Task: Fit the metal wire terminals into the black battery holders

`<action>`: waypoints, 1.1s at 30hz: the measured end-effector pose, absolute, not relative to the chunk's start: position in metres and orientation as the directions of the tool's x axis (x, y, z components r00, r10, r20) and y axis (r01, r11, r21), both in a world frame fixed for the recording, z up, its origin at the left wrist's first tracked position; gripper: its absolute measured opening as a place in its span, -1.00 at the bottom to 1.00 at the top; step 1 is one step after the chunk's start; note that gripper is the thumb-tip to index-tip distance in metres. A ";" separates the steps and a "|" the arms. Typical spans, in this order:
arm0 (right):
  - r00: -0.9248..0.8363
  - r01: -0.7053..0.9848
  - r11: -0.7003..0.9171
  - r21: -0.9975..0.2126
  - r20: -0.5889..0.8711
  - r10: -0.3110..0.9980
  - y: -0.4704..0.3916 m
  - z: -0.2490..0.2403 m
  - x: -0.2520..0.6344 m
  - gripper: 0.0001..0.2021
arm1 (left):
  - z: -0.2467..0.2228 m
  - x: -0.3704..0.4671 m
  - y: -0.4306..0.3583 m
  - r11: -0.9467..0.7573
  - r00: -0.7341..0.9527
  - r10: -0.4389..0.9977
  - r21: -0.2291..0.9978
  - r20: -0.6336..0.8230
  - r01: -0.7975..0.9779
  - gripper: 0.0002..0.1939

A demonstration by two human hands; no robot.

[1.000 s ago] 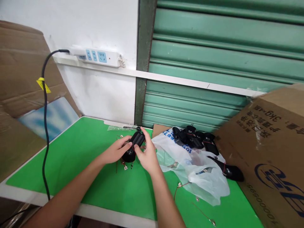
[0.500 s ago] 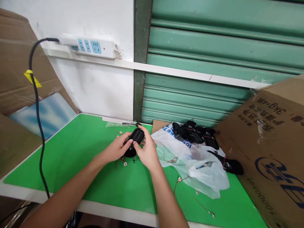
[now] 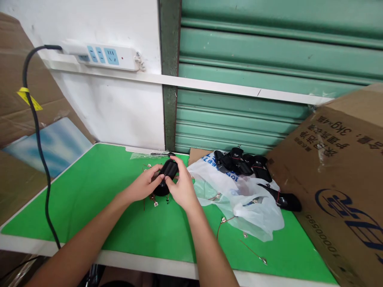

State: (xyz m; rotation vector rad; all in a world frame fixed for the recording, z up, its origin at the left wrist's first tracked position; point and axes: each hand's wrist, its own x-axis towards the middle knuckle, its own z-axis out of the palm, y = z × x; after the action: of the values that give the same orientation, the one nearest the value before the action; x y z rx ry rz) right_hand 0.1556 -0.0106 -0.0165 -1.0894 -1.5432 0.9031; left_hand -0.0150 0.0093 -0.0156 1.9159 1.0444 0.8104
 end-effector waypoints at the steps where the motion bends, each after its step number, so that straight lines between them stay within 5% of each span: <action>1: -0.091 0.202 0.325 -0.924 0.312 0.946 -0.010 -0.018 0.155 -0.37 | -0.016 -0.015 0.009 -0.355 0.449 0.878 0.856 0.167 0.376 -0.64; 14: -0.029 0.273 0.375 -0.886 0.382 0.924 -0.010 -0.023 0.149 -0.40 | -0.016 -0.011 0.007 -0.412 0.414 0.879 0.816 0.239 0.405 -0.67; 20: -0.055 0.282 0.373 -0.884 0.373 0.926 -0.011 -0.016 0.154 -0.31 | -0.014 -0.013 0.010 -0.300 0.393 0.903 0.911 0.175 0.283 -0.67; 23: 0.009 0.472 0.464 -0.750 0.530 0.848 -0.015 -0.007 0.153 -0.52 | -0.012 -0.013 0.010 -0.249 0.342 0.929 0.921 0.139 0.300 -0.73; 27: -0.148 0.673 0.529 -0.517 0.607 0.781 -0.021 -0.003 0.147 -0.91 | -0.008 -0.012 0.006 -0.293 0.383 0.911 0.895 0.154 0.337 -0.78; 33: -0.250 0.866 0.440 -0.237 0.558 0.791 -0.024 -0.006 0.142 -0.89 | -0.010 -0.013 0.004 -0.370 0.412 0.895 0.801 0.171 0.471 -0.91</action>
State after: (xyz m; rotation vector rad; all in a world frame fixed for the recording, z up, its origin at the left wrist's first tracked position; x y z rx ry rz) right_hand 0.1418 -0.0242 -0.0064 -1.3856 -2.0773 -0.1572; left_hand -0.0127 0.0036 -0.0099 1.9953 1.1575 0.8056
